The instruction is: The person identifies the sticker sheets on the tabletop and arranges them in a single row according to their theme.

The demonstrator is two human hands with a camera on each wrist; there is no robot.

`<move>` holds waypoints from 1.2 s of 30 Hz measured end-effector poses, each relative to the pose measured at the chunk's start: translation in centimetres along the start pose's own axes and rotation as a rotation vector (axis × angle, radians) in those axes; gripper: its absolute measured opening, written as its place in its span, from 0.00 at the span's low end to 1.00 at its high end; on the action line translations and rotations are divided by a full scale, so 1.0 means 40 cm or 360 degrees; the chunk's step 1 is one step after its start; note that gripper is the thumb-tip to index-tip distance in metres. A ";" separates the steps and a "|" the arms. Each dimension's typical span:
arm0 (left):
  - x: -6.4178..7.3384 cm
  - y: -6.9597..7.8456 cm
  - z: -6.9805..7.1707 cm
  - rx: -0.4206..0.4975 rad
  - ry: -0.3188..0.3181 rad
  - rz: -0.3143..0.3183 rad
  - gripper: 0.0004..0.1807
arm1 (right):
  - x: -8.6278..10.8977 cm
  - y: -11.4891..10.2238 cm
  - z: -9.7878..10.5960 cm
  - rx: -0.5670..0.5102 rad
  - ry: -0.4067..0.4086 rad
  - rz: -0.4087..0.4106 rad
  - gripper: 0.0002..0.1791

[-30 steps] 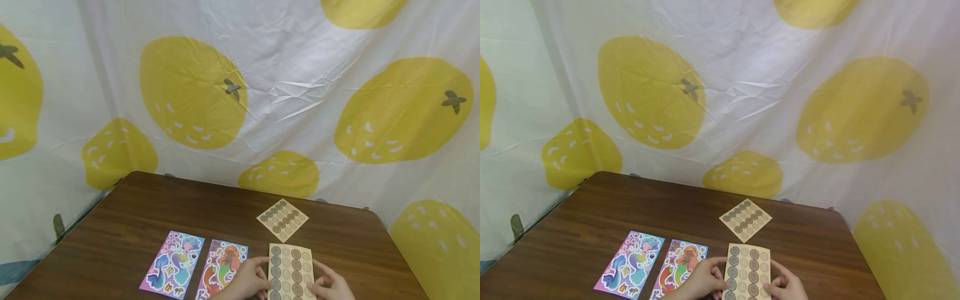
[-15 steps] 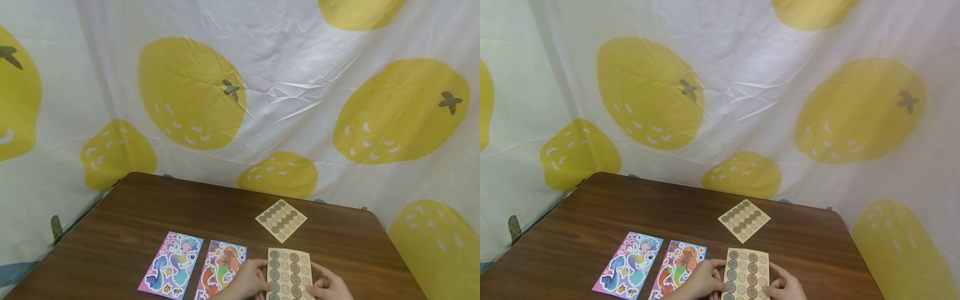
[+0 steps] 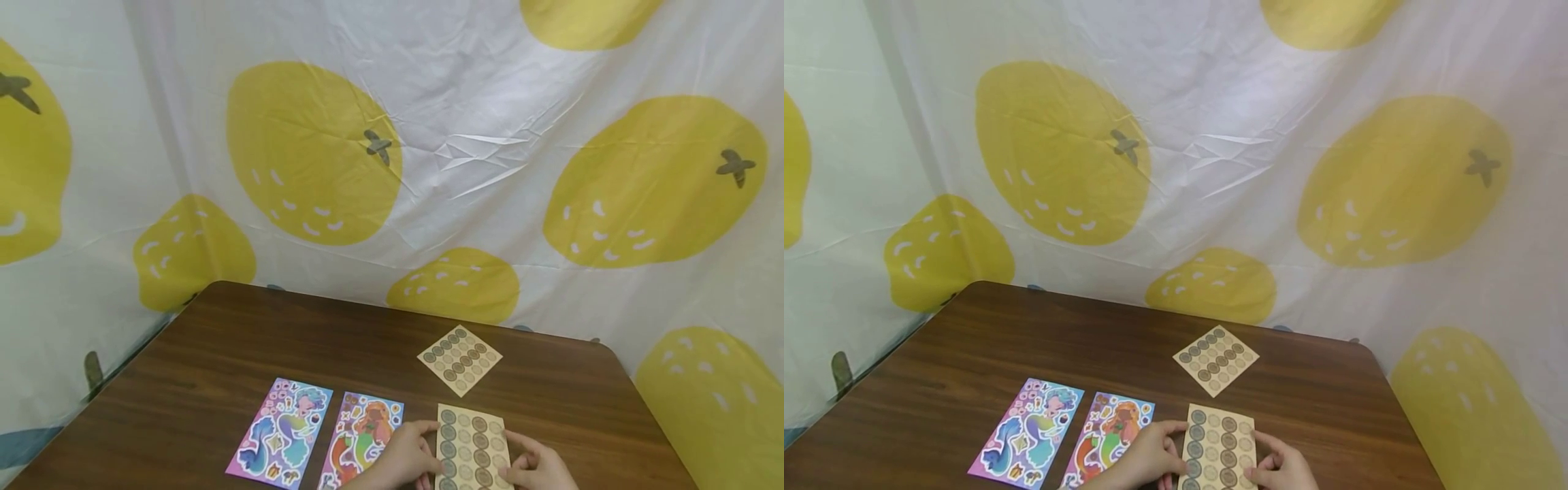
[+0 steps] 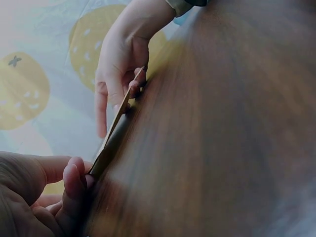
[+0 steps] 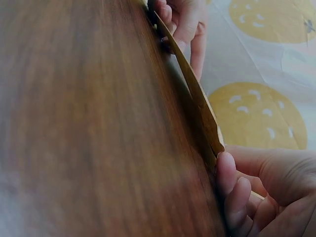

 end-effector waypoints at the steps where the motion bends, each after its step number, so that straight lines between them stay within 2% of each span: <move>1: 0.000 0.001 0.000 0.0002 -0.0007 -0.0002 0.35 | 0.000 0.000 0.001 0.0020 0.0000 0.0002 0.44; 8: -0.006 -0.002 -0.003 -0.0013 -0.0041 0.0021 0.32 | 0.001 -0.001 0.004 0.0081 -0.0006 -0.0014 0.44; 15: -0.006 -0.002 -0.003 -0.0105 0.0022 0.0030 0.35 | -0.001 0.001 0.001 0.0153 0.0047 -0.0041 0.42; 29: -0.009 0.000 0.000 -0.0072 0.0011 0.0084 0.37 | -0.001 -0.001 -0.003 0.0140 0.0073 -0.0069 0.42; 33: -0.009 0.003 -0.001 -0.0081 0.0022 0.0086 0.37 | 0.000 -0.004 -0.002 0.0157 0.0088 -0.0107 0.43; 36: -0.007 0.006 0.000 -0.0093 0.0032 0.0081 0.37 | -0.001 -0.009 0.000 0.0198 0.0067 -0.0086 0.44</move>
Point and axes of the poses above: each hand's wrist, its own x-axis away from the middle knuckle, its own z-axis out of the back of the hand, y = z × x, the point moved 2 cm from there along -x, towards the middle knuckle, and after that the axes turned 15 degrees about -x, right-handed, at the moved point
